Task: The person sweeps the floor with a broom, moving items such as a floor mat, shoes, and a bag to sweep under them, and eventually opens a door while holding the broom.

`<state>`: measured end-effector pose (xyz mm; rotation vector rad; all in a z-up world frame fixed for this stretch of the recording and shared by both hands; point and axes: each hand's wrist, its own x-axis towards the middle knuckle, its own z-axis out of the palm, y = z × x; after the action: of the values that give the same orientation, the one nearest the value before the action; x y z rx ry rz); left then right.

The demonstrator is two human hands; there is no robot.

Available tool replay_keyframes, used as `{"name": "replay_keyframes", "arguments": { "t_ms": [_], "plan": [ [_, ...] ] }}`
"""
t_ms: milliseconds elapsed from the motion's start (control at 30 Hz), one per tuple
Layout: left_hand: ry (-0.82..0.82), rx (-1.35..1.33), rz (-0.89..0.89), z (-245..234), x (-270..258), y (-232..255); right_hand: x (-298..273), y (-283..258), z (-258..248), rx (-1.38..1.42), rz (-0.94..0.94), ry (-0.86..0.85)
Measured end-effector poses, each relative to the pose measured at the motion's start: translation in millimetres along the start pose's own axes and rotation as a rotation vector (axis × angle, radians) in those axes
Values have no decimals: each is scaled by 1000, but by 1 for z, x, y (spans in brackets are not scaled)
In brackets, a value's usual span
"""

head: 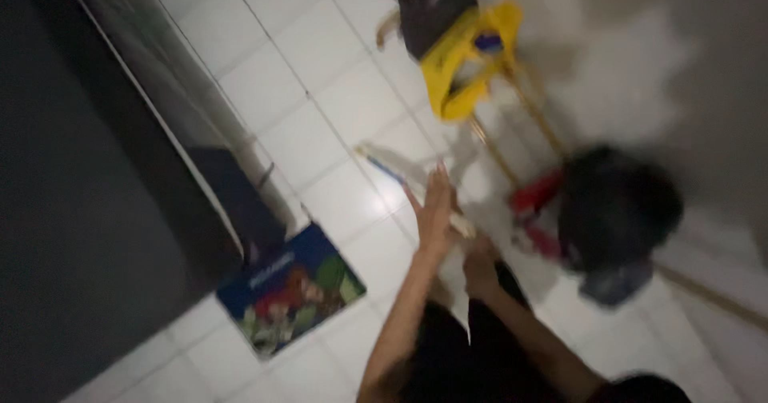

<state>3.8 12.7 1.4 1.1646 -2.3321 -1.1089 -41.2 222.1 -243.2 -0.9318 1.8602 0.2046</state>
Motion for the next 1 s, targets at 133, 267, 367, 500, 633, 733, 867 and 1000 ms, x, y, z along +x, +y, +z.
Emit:
{"name": "replay_keyframes", "arguments": {
  "t_ms": [133, 267, 367, 500, 633, 733, 867, 1000],
  "plan": [
    [-72, 135, 119, -10, -70, 15, -54, 1, 50, -181, -91, -16],
    [-322, 196, 111, -10, -118, 37, -133, 1, 55, -775, -240, -97],
    [-359, 113, 224, 9, -153, 46, -187, 20, 27, -621, -327, 37],
    [-419, 113, 370, 46, -201, 56, -241, 49, -11, 219, -300, 425],
    [-517, 222, 415, 86, -244, 99, -286, 83, -17, 60, -148, 812],
    [-602, 258, 426, 115, -279, 130, -317, 113, -8, 63, -105, 875],
    [-549, 194, 498, 157, -326, 162, -362, 167, 20, 183, -70, 874],
    [-544, 255, 424, 195, -355, 181, -387, 240, 68, 284, 51, 826]
  ]
}}
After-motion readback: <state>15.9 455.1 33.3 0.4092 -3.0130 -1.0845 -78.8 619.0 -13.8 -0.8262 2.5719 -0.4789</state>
